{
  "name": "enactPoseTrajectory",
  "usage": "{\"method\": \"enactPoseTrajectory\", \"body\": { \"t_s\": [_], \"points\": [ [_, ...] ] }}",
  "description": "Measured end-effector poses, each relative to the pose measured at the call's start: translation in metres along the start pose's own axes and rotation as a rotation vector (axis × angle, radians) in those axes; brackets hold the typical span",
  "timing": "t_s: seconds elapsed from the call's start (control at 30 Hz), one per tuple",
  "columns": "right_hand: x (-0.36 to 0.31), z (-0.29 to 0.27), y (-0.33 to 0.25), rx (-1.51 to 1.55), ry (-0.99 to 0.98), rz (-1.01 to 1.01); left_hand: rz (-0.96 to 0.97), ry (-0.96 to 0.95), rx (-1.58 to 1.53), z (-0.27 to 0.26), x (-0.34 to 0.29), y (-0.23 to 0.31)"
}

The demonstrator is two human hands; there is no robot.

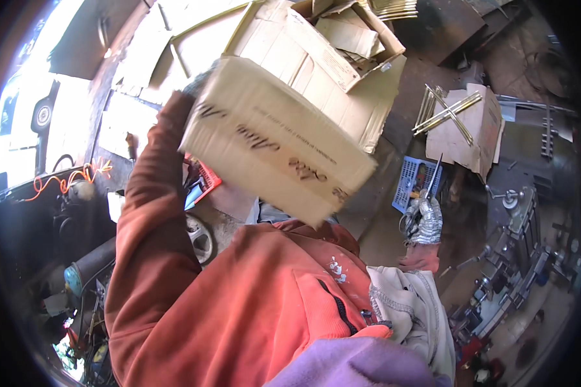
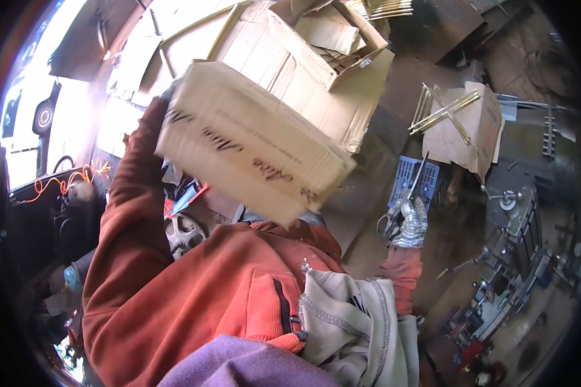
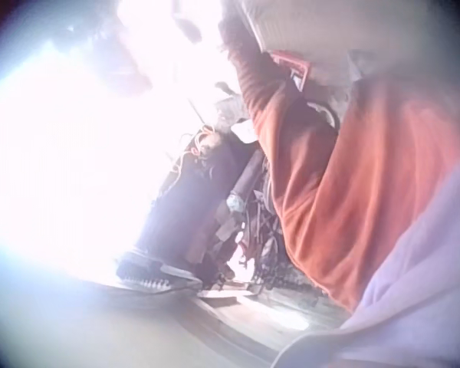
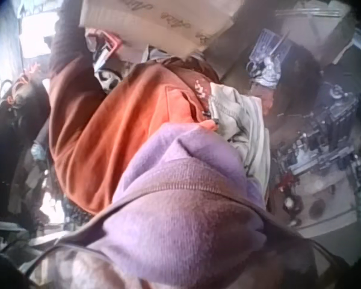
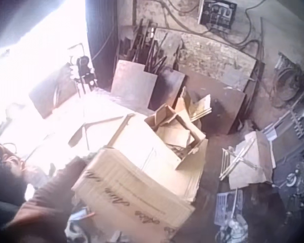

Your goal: The person cuts pieces of cardboard using scissors, then places the cut pieces into a box along with a hand grinder.

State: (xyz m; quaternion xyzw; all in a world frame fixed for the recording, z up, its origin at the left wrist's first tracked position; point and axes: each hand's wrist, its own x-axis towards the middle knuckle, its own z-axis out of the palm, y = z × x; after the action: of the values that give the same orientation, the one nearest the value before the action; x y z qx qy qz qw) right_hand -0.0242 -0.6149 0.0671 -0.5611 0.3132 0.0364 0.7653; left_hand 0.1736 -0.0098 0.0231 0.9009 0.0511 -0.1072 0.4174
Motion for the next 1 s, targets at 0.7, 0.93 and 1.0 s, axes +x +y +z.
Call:
{"method": "enactPoseTrajectory", "body": {
  "t_s": [0.7, 0.93, 1.0],
  "points": [
    [-0.046, 0.272, -0.003, -0.308, -0.706, -0.203, -0.145, -0.157, -0.976, 0.091, -0.196, 0.194],
    [-0.036, 0.25, -0.023, -0.426, -1.01, -0.082, -0.075, -0.015, -1.095, 0.069, -0.215, 0.158],
    [-0.03, 0.24, -0.036, -0.7, -1.079, -0.217, -0.126, -0.053, -1.152, 0.046, -0.224, 0.167]
  ]
}}
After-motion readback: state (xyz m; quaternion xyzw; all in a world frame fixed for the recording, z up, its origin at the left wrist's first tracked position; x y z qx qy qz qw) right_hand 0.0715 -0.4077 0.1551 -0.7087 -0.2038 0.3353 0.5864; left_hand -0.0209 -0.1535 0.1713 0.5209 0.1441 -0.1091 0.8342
